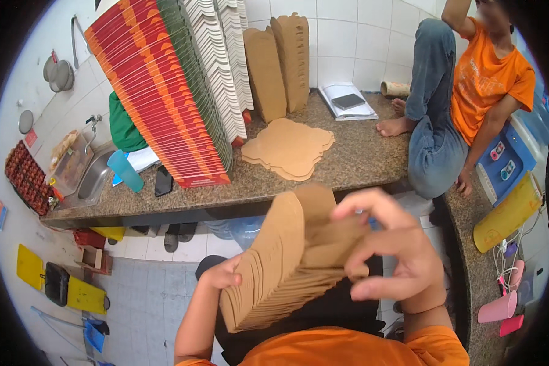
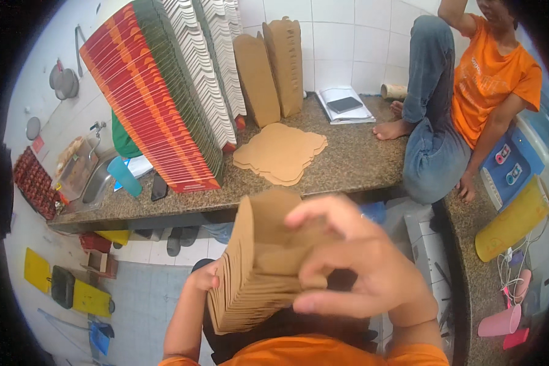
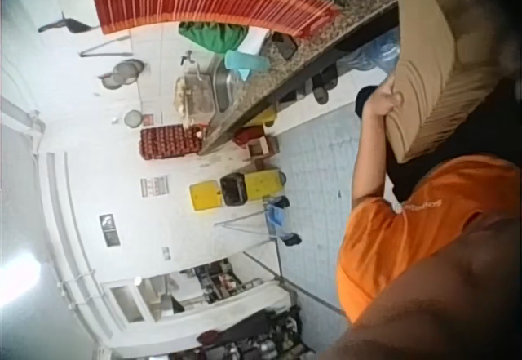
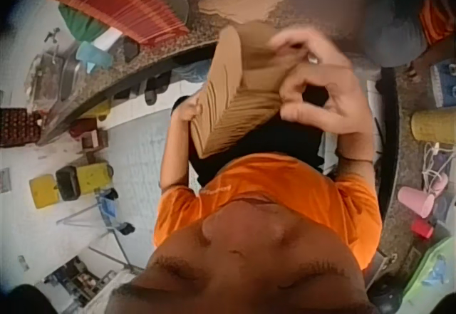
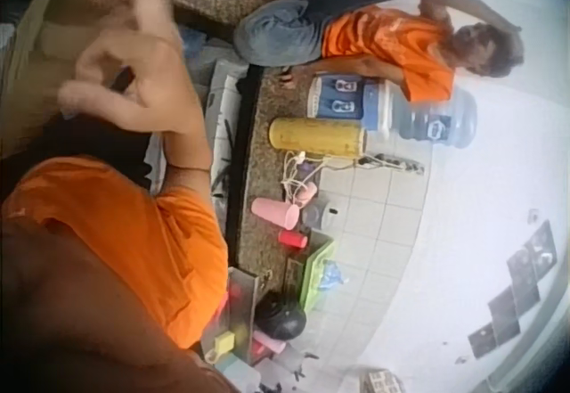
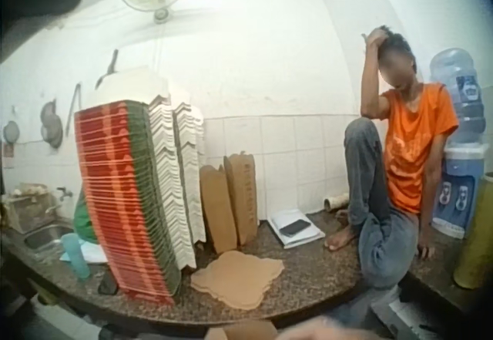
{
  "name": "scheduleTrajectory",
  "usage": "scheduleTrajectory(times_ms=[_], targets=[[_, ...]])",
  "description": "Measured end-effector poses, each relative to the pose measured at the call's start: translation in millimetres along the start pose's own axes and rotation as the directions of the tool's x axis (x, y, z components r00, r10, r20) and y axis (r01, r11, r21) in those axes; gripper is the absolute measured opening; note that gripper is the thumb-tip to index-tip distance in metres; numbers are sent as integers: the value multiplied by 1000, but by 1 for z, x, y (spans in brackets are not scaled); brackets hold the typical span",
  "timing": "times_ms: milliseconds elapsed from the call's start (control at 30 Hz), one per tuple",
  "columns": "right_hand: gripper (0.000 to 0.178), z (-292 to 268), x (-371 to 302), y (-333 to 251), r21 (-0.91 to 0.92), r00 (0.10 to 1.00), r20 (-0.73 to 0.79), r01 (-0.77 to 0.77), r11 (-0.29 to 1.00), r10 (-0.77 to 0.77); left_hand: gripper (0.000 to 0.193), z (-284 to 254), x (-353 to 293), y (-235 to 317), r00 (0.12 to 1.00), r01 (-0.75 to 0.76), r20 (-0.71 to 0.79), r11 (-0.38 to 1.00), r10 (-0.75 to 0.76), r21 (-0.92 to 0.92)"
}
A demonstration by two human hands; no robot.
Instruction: The person is folding individual cardboard food containers by hand and then stacking them together.
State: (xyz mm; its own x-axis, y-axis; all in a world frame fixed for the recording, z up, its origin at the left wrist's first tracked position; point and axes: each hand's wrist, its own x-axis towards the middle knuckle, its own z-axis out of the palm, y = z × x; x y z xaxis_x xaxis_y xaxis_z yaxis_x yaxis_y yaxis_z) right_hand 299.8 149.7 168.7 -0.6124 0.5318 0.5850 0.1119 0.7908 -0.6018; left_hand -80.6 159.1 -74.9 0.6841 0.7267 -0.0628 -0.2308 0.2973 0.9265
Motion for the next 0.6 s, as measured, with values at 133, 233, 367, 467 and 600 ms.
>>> scheduleTrajectory(times_ms=[133, 233, 367, 467, 600], targets=[[45, 6, -11, 19, 348, 911, 393, -19, 937, -128, 131, 16, -37, 4, 992, 124, 28, 992, -125, 33], [43, 14, 0, 16, 436, 801, 571, -115, 893, -176, 117, 31, -56, -6, 992, 124, 38, 991, -122, -56], [37, 23, 13, 23, 267, 779, 627, -188, 945, -22, 100, 66, -48, 29, 987, 80, -147, 993, -67, 83], [26, 31, 18, 46, 362, 856, 516, -217, 907, -1, 128, 125, -37, 86, 841, -304, -250, 801, 480, 515], [19, 54, 37, 43, 427, 831, 536, -419, 801, 148, 145, 196, -27, 115, 809, 43, -183, 256, 558, 966]])
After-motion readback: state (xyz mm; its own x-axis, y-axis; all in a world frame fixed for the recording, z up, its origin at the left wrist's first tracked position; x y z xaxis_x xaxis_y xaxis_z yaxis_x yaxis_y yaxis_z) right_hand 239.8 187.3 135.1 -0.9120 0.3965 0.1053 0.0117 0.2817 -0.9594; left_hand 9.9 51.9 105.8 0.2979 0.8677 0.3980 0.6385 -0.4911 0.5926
